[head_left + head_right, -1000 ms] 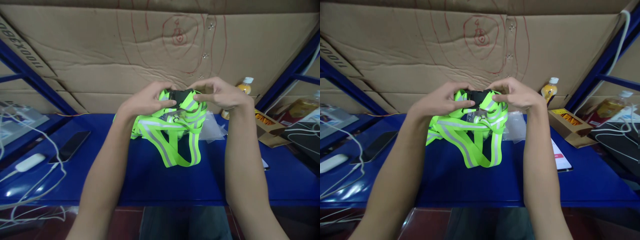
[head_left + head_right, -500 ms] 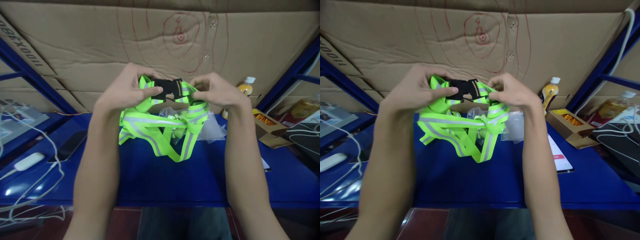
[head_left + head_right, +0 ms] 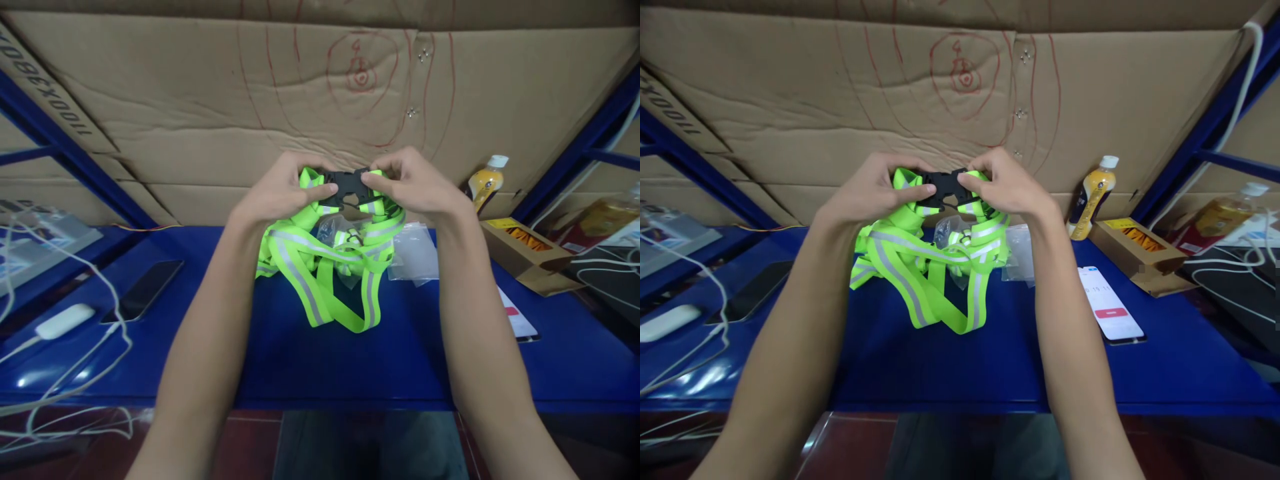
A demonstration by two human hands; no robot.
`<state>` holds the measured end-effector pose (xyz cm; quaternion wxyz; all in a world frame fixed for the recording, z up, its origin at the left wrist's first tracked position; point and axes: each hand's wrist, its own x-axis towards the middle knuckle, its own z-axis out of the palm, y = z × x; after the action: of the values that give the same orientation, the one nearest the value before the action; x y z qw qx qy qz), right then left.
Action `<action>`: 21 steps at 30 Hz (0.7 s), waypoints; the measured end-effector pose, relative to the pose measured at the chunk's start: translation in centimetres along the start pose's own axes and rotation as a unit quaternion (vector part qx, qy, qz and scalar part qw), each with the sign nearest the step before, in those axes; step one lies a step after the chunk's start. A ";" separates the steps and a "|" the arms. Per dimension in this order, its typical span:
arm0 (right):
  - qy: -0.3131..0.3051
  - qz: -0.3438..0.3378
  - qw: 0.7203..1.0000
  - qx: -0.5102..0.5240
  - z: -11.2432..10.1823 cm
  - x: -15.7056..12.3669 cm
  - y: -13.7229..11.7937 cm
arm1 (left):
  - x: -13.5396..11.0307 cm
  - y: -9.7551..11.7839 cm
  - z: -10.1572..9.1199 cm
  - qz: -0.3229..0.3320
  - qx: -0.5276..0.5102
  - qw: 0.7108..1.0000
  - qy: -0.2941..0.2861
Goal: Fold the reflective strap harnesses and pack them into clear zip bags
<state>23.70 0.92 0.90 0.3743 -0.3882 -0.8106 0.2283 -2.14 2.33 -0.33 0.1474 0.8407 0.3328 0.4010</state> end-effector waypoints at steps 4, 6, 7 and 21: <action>0.001 -0.008 1.000 -0.024 -0.1 0.0 0.0 | -0.1 1.3 1.4 0.037 0.093 0.994 0.038; -0.003 -0.023 0.999 -0.045 -0.2 0.1 -0.1 | 0.0 1.7 1.9 0.054 0.153 0.986 0.045; -0.004 -0.028 0.998 -0.057 -0.2 0.2 -0.1 | 0.0 1.7 2.0 0.065 0.176 0.981 0.046; 0.010 -0.003 1.000 -0.024 -1.9 -0.3 1.2 | 0.1 1.7 3.1 0.075 0.134 0.988 0.007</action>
<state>25.88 1.52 1.19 0.3738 -0.3970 -0.8130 0.2041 1.06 1.21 -1.34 0.0009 0.8728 0.3202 0.3683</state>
